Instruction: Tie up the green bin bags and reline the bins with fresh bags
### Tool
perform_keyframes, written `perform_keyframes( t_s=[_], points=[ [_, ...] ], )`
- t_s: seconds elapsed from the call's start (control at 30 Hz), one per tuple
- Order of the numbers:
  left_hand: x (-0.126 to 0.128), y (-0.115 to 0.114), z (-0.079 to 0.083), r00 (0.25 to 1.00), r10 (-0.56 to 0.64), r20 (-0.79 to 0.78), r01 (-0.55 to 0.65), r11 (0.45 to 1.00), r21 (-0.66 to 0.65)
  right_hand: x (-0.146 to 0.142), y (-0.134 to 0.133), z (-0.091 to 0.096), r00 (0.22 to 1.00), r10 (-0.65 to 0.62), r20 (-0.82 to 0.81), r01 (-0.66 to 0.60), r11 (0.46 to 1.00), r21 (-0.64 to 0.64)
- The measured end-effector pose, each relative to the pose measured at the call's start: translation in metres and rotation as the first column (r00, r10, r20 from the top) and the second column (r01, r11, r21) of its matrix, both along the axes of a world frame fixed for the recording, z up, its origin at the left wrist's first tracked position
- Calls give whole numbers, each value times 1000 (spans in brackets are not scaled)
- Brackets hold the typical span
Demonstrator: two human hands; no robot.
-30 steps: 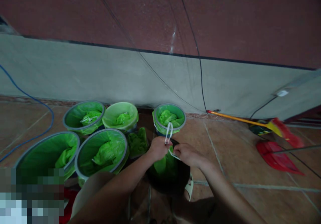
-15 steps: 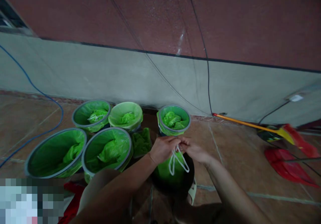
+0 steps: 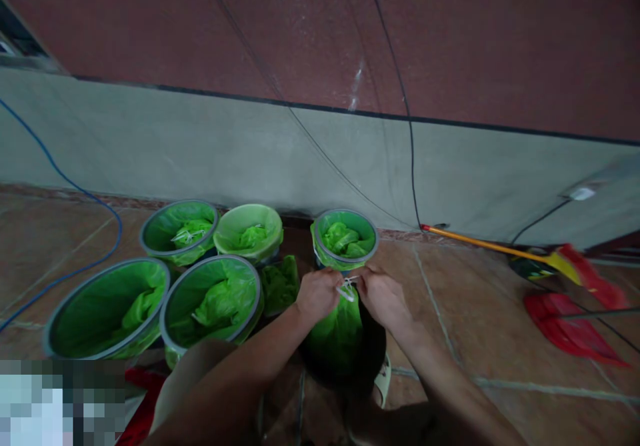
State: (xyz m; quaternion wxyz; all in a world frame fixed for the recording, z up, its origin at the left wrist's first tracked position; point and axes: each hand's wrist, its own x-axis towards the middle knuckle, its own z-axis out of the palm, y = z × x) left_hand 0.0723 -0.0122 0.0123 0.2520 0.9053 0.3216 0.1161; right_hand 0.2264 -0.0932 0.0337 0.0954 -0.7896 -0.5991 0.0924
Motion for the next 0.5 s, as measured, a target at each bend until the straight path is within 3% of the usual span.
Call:
perform_keyframes(
  t_s=[0.07, 0.13, 0.2, 0.27, 0.3, 0.37, 0.43, 0.5],
  points=[
    [0, 0, -3, 996, 71, -53, -72, 997, -23, 2, -1, -1, 993, -58, 102, 66, 995, -80],
    [1, 2, -6, 986, 155, -65, -160, 983, -85, 7, -1, -3, 986, -133, 103, 145, 982, -123],
    [3, 5, -7, 977, 213, -26, -213, 952, -218, 13, 1, -6, 981, -193, -37, 188, 977, -101],
    [6, 7, -7, 962, 267, 61, -216, 876, -432, 16, 3, -10, 922, -201, -330, 201, 979, -34],
    [7, 7, -6, 941, 317, 116, -204, 808, -553, 16, 4, -11, 843, -185, -504, 214, 977, 0],
    [11, 5, -3, 866, 451, 215, -136, 627, -767, 15, 6, -11, 591, -153, -792, 268, 963, 13],
    [13, 3, 1, 784, 561, 264, -20, 448, -894, 11, 7, -8, 347, -159, -924, 324, 945, -41],
    [14, 1, 5, 739, 612, 282, 90, 325, -941, 8, 6, -3, 211, -164, -964, 327, 941, -88]
  ],
)
